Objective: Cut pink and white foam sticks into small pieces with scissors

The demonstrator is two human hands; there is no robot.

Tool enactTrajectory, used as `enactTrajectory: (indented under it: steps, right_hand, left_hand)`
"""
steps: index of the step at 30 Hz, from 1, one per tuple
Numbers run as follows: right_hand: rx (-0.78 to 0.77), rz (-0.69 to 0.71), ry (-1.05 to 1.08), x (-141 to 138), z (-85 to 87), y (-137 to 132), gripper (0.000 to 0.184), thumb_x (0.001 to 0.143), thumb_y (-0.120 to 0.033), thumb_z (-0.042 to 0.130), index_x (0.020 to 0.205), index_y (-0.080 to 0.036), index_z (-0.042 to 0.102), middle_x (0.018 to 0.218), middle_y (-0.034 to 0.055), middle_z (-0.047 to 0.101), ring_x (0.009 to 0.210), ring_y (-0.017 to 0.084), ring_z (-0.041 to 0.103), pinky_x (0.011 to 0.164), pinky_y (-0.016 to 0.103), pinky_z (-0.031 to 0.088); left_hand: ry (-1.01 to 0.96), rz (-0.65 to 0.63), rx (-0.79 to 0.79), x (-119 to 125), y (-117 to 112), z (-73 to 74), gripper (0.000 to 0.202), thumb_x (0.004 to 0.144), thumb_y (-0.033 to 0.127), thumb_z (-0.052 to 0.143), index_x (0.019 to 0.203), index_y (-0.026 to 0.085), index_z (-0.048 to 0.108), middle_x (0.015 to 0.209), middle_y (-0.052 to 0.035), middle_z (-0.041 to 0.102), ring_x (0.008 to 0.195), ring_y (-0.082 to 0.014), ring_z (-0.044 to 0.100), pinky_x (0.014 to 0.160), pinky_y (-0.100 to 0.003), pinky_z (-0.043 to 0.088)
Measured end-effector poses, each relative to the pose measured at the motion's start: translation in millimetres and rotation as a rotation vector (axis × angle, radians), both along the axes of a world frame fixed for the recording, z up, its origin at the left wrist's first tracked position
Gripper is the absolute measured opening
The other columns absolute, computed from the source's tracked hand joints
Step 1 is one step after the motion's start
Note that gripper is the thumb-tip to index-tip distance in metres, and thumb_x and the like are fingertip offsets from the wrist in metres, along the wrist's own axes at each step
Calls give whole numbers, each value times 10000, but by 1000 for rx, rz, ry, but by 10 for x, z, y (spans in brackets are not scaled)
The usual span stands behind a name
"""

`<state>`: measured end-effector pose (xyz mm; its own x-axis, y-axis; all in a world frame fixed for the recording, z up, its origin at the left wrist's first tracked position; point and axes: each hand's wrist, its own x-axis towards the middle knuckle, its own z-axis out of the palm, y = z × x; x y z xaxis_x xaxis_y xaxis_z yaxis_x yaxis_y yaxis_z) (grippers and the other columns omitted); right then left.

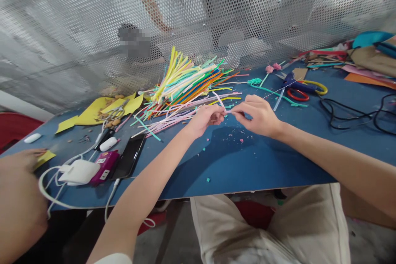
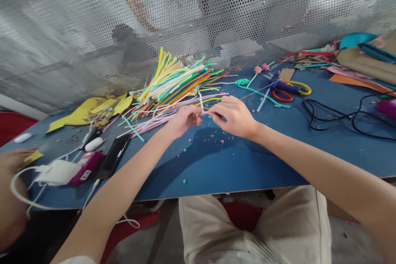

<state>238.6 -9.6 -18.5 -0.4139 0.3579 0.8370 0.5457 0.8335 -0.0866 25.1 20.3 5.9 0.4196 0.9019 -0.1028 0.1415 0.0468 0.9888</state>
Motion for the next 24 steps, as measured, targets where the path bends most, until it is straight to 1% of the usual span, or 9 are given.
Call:
enactTrajectory:
  steps: [2,3,5,8,9,11,13,17,24]
  right_hand:
    - [-3,2,11,4,12,-3,128,902,-133,597,905,-209,701,707,1,683,663,165,512,697,332,447]
    - [-18,2,20,10,21,-2,123,900,-134,599,898,-208,697,704,-1,681,658,163,508,697,332,449]
    - [-61,-5,42,26,40,7,115,899,-140,601,879,-207,692,702,0,677,653,162,504,693,330,451]
    - [-133,-33,71,51,62,21,108,901,-157,600,861,-203,689,708,7,674,680,168,527,686,325,454]
    - [-156,-41,78,56,66,23,107,903,-163,599,862,-203,690,712,10,673,693,170,538,688,324,457]
    - [-188,-36,78,59,67,24,109,905,-169,597,860,-202,691,717,12,671,710,172,554,693,321,461]
    - [-202,-15,58,55,67,19,115,911,-175,591,859,-198,691,722,14,672,708,170,557,691,320,462]
    - [-195,12,72,40,82,-2,125,930,-199,587,856,-196,688,727,19,677,695,166,557,687,324,470]
    - [-110,75,114,36,122,-50,106,924,-175,608,895,-218,700,784,11,729,698,166,571,682,329,482]
  left_hand:
    - [14,1,12,9,-17,-7,295,776,440,690,682,161,674,592,-2,625,501,-92,543,541,-231,458]
    - [48,12,105,9,-36,-6,324,800,464,677,679,163,668,584,-1,619,497,-94,538,535,-234,451]
    - [165,86,451,-7,-78,0,367,855,483,641,664,170,648,569,6,601,501,-95,526,539,-241,433]
    - [338,214,1116,-59,-117,8,342,894,413,637,639,187,609,559,24,574,541,-96,521,597,-254,430]
    - [359,217,1288,-76,-120,10,305,892,373,650,651,192,606,569,28,581,561,-98,532,621,-258,438]
    - [363,150,1497,-97,-113,14,191,885,300,675,726,204,630,625,32,632,620,-108,582,680,-267,472]
    - [371,78,1579,-98,-94,14,53,884,258,692,861,217,667,767,16,713,734,-124,650,760,-283,511]
    - [400,28,1644,-100,-32,0,209,883,259,728,1085,229,684,1035,-34,754,949,-156,689,881,-318,538]
    - [359,76,1614,-143,20,8,178,873,248,751,1045,284,726,1040,19,776,952,-151,686,904,-347,536]
